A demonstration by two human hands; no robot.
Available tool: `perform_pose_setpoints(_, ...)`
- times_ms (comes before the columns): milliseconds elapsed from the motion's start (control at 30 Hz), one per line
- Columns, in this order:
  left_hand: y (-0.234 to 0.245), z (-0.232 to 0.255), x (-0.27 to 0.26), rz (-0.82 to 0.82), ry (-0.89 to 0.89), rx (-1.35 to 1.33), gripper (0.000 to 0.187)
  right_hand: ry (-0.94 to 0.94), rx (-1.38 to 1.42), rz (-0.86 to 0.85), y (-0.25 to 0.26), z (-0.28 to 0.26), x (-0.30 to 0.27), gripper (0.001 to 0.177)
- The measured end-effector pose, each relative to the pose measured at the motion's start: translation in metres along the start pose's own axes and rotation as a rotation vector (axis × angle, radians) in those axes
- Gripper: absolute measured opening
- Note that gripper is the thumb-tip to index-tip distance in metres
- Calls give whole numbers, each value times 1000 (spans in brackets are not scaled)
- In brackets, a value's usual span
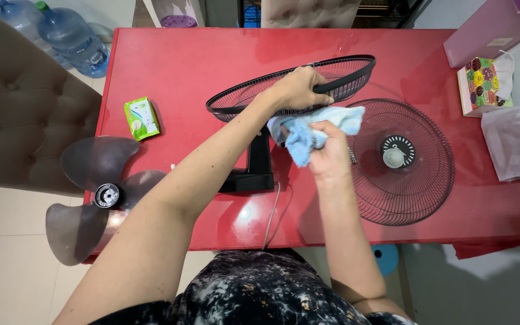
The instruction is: The person wipes the front grill of a disassembled table fan with a blue cloth, then cleans each fan blade individually. The blades are reattached to the motor hub, and the central cap is screwed on to secure them. The rear grill is placed back on the fan.
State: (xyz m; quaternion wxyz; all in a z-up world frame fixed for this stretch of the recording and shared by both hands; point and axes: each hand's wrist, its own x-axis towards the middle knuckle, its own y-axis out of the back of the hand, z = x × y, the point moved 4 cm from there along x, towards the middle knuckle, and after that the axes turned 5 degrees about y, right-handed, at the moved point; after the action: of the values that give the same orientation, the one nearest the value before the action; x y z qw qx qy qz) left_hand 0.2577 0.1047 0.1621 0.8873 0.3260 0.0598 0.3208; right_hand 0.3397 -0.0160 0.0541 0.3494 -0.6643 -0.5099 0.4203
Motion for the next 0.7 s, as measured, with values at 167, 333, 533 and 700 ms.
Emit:
perform_pose_setpoints(167,-2,6,3,-30,45,24,47,-25,101,6,-34,-35,-37,41)
perform_pose_setpoints(333,-4,5,3,-63,154,4,52,133,204,68,0,-90,-43,45)
perform_pose_setpoints(533,6,8,-14,27,-92,34,26,429,-69,246,104,-128,-9,48)
perform_pose_setpoints(700,26,10,-31,5,-35,-19,20,199,-44,243,151,-60,61,29)
